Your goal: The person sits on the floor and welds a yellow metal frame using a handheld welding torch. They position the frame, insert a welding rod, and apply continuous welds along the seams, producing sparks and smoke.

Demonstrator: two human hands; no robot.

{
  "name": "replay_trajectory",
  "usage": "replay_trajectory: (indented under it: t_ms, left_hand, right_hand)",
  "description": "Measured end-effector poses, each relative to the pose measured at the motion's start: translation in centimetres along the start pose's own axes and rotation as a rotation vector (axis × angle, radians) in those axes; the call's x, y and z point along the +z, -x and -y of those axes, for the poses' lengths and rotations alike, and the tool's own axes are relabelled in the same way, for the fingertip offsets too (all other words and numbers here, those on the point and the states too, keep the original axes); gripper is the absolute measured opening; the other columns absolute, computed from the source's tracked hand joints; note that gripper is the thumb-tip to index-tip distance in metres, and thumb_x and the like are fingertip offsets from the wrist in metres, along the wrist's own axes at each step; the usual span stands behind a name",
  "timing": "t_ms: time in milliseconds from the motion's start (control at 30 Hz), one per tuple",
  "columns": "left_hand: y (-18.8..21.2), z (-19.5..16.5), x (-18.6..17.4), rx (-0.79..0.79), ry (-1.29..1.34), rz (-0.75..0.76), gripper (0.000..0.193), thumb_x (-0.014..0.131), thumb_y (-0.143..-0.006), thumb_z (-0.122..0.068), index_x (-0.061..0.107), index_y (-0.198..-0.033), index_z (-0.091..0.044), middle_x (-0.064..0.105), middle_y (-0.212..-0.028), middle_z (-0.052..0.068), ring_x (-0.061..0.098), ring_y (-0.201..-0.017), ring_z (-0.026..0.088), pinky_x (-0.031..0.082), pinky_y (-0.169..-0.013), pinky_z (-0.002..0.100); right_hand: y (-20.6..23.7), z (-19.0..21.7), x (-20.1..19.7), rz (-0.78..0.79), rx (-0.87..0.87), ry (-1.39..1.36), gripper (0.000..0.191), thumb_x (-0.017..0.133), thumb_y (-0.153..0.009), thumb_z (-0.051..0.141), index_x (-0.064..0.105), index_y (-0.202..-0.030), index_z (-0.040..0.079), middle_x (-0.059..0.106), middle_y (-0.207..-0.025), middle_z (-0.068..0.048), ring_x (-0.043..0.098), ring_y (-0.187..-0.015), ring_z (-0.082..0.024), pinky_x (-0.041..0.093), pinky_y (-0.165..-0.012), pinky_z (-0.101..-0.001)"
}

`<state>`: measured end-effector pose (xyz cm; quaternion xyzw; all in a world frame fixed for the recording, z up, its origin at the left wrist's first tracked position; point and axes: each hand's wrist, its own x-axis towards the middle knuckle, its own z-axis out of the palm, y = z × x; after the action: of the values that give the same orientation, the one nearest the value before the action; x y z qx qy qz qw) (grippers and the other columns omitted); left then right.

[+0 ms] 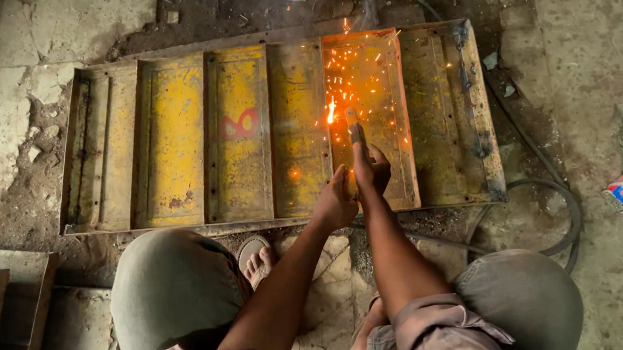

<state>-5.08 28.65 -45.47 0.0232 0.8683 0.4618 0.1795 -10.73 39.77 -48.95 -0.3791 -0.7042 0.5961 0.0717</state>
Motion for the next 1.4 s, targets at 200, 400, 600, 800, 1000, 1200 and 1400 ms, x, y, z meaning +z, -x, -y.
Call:
replay_trajectory:
  t_ms: [200, 400, 600, 800, 1000, 1200, 1400]
  left_hand:
    - [0.3, -0.5, 0.0, 0.011, 0.013, -0.026, 0.087, 0.066, -0.078, -0.013, 0.030, -0.156, 0.000, 0.061, -0.136, 0.026, 0.062, -0.122, 0.040, 0.051, -0.101, 0.043]
    - [0.2, -0.6, 0.1, 0.075, -0.002, -0.037, 0.085, 0.066, -0.082, -0.014, 0.027, -0.156, 0.002, 0.056, -0.144, 0.027, 0.056, -0.131, 0.039, 0.047, -0.106, 0.042]
    - [0.1, -0.4, 0.2, -0.069, -0.048, 0.046, 0.090, 0.062, -0.078, -0.010, 0.024, -0.159, -0.001, 0.055, -0.144, 0.026, 0.055, -0.133, 0.037, 0.046, -0.110, 0.039]
    - [0.0, 0.5, 1.0, 0.073, 0.009, -0.048, 0.083, 0.064, -0.083, -0.012, 0.029, -0.157, 0.002, 0.052, -0.149, 0.027, 0.052, -0.137, 0.039, 0.043, -0.112, 0.041]
    - [0.3, -0.2, 0.0, -0.088, -0.052, 0.077, 0.096, 0.066, -0.070, -0.006, 0.028, -0.158, -0.002, 0.056, -0.141, 0.027, 0.056, -0.133, 0.037, 0.045, -0.110, 0.039]
    - [0.3, -0.5, 0.2, 0.031, -0.019, 0.018, 0.096, 0.064, -0.071, -0.002, 0.026, -0.158, 0.001, 0.052, -0.147, 0.029, 0.052, -0.138, 0.038, 0.041, -0.114, 0.038]
    - [0.5, -0.8, -0.3, -0.056, 0.004, 0.062, 0.098, 0.064, -0.070, -0.003, 0.025, -0.159, -0.003, 0.054, -0.144, 0.029, 0.053, -0.137, 0.037, 0.043, -0.113, 0.037]
  right_hand:
    - [0.6, 0.9, -0.1, 0.047, 0.017, 0.039, 0.057, 0.077, -0.079, 0.052, 0.077, -0.117, 0.009, 0.077, -0.094, -0.013, 0.072, -0.087, -0.024, 0.055, -0.079, -0.0382]
    - [0.8, 1.2, -0.5, 0.052, 0.013, 0.044, 0.055, 0.077, -0.079, 0.052, 0.077, -0.117, 0.012, 0.076, -0.102, -0.013, 0.071, -0.092, -0.025, 0.055, -0.082, -0.0386]
    - [-0.2, 0.8, -0.4, 0.064, 0.081, 0.056, 0.053, 0.076, -0.080, 0.050, 0.078, -0.118, 0.012, 0.077, -0.103, -0.016, 0.072, -0.093, -0.027, 0.055, -0.084, -0.0379]
    - [-0.3, -0.1, -0.2, -0.016, -0.027, -0.010, 0.051, 0.078, -0.082, 0.045, 0.078, -0.115, 0.007, 0.077, -0.102, -0.013, 0.072, -0.089, -0.023, 0.055, -0.080, -0.0355]
    - [-0.8, -0.2, -0.1, 0.079, 0.092, -0.052, 0.046, 0.077, -0.082, 0.042, 0.079, -0.113, 0.008, 0.070, -0.075, -0.011, 0.061, -0.053, -0.017, 0.047, -0.047, -0.0334]
    - [-0.9, -0.2, -0.3, 0.053, 0.100, -0.103, 0.047, 0.078, -0.081, 0.041, 0.078, -0.112, 0.006, 0.064, -0.061, -0.004, 0.058, -0.044, -0.015, 0.046, -0.041, -0.0321]
    - [-1.3, 0.1, -0.3, 0.087, 0.132, -0.075, 0.049, 0.077, -0.081, 0.042, 0.077, -0.115, 0.006, 0.062, -0.062, -0.006, 0.058, -0.044, -0.016, 0.044, -0.041, -0.0342]
